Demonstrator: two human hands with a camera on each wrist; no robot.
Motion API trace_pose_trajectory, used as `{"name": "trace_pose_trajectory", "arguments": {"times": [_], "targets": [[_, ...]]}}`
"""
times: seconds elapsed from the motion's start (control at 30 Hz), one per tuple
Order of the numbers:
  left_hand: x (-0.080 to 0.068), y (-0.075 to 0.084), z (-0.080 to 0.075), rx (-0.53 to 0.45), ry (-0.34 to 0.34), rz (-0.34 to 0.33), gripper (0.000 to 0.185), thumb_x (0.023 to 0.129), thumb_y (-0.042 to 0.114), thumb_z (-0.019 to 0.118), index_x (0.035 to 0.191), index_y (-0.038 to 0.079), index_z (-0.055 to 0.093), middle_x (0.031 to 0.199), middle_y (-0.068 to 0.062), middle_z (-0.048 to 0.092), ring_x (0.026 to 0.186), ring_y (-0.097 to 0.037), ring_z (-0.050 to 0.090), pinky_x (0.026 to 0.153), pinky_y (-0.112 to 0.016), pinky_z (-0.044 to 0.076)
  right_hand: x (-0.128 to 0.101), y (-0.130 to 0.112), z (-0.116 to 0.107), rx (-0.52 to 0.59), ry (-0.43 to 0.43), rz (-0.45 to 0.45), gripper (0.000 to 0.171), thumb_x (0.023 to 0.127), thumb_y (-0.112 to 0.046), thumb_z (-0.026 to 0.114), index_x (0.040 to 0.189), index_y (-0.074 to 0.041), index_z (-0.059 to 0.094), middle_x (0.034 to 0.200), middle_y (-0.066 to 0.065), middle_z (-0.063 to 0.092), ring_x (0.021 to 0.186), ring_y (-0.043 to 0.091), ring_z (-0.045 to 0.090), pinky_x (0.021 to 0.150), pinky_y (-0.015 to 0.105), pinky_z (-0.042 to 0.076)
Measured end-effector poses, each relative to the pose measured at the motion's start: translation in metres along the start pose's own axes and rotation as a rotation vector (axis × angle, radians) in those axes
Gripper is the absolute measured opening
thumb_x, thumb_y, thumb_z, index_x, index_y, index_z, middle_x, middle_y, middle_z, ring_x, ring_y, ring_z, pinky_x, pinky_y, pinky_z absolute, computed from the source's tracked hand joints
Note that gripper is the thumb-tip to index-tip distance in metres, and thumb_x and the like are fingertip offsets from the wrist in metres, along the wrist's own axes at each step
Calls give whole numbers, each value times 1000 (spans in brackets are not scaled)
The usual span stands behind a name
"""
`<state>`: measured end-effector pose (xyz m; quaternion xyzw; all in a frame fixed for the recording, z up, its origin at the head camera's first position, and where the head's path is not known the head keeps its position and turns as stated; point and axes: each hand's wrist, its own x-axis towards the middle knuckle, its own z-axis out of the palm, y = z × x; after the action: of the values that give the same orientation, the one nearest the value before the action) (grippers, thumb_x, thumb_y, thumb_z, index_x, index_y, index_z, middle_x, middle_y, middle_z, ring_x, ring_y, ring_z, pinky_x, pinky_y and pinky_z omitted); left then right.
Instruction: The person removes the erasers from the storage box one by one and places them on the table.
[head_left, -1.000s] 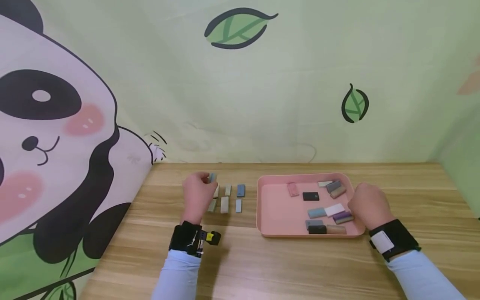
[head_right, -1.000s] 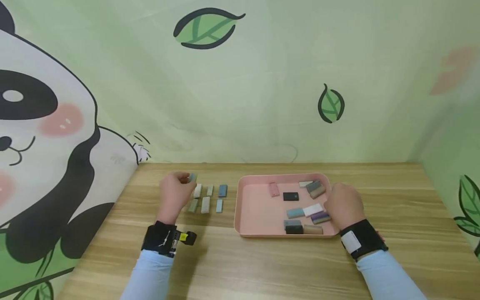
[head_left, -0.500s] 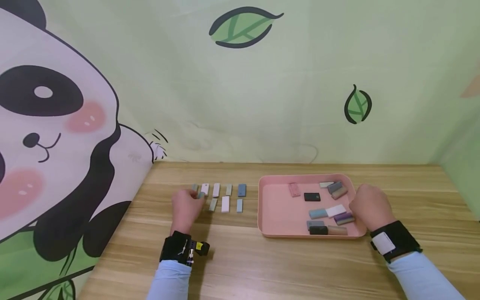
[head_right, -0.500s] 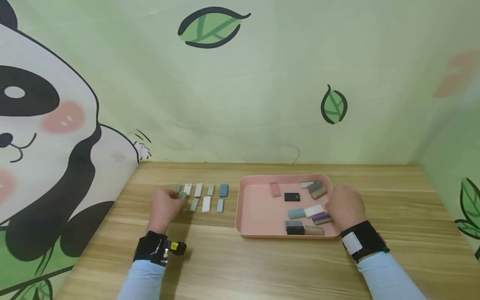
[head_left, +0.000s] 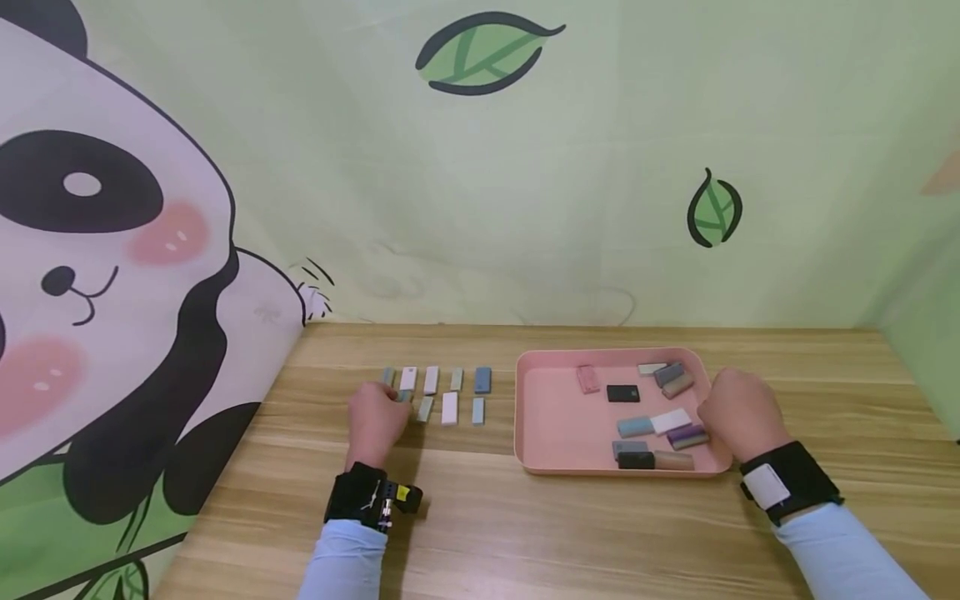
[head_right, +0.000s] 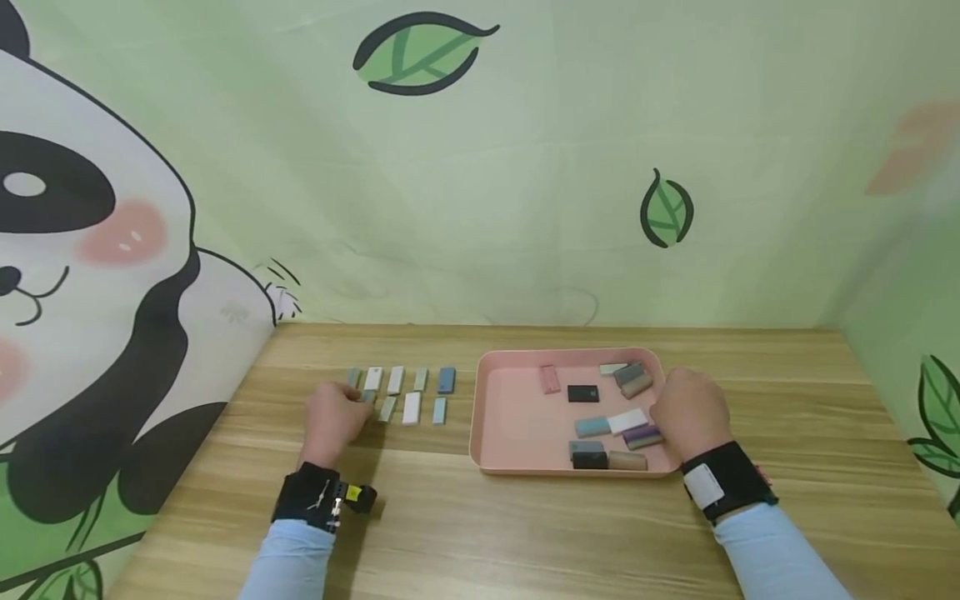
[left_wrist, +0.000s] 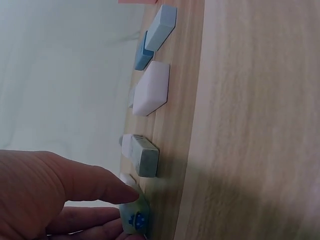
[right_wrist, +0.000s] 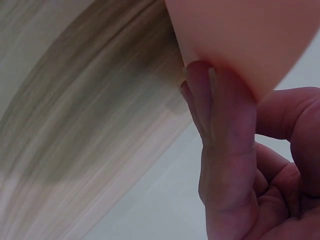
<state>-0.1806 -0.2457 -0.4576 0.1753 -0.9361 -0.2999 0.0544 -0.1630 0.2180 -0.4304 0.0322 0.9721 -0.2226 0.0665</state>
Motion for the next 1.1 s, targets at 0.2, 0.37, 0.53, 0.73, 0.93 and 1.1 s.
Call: {"name": "trace_pose_trajectory", "arguments": {"times": [0.2, 0.37, 0.53, 0.73, 0.93, 1.1], "targets": [[-1, 5, -4, 6, -18, -18, 26, 69, 12, 69, 93, 1, 68, 91, -14, 65, 74, -23, 57, 53, -25, 44, 0, 0, -1, 8, -11, 21, 18, 82, -8, 55, 69, 3, 61, 56, 8, 47, 53, 22, 50, 46, 28, 34], [-1, 14, -14, 19, -2, -7, 37, 77, 20, 67, 108, -1, 64, 94, -15, 64, 71, -23, 57, 52, -26, 43, 0, -1, -3, 13, -21, 23, 18, 82, -7, 56, 69, 3, 62, 57, 8, 48, 54, 22, 50, 47, 28, 35], [-1, 33, -24, 50, 73, 30, 52, 82, 35, 64, 121, 1, 57, 105, -16, 66, 75, -24, 59, 56, -30, 45, 0, -2, -5, 27, -9, 18, 17, 81, -6, 55, 69, 4, 62, 58, 8, 49, 54, 22, 50, 48, 28, 35], [-6, 65, -27, 50, 151, 108, 58, 82, 41, 64, 124, 3, 55, 113, -15, 64, 86, -27, 60, 62, -37, 49, 0, -1, -5, 19, 6, 9, 16, 80, -6, 55, 70, 4, 62, 60, 10, 52, 54, 23, 50, 48, 29, 35], [-12, 98, -20, 10, 134, 193, 60, 82, 39, 64, 127, 2, 52, 117, -18, 61, 84, -26, 58, 62, -36, 49, -1, -1, -5, 18, 30, -13, 15, 79, -5, 56, 70, 4, 62, 61, 10, 53, 54, 23, 49, 49, 29, 35], [-19, 121, -9, -27, 90, 226, 64, 81, 39, 66, 130, 1, 48, 120, -20, 57, 91, -26, 59, 65, -34, 50, -1, 0, -1, 22, 27, -23, 14, 79, -4, 56, 69, 4, 62, 61, 10, 53, 54, 23, 49, 50, 29, 36]]}}
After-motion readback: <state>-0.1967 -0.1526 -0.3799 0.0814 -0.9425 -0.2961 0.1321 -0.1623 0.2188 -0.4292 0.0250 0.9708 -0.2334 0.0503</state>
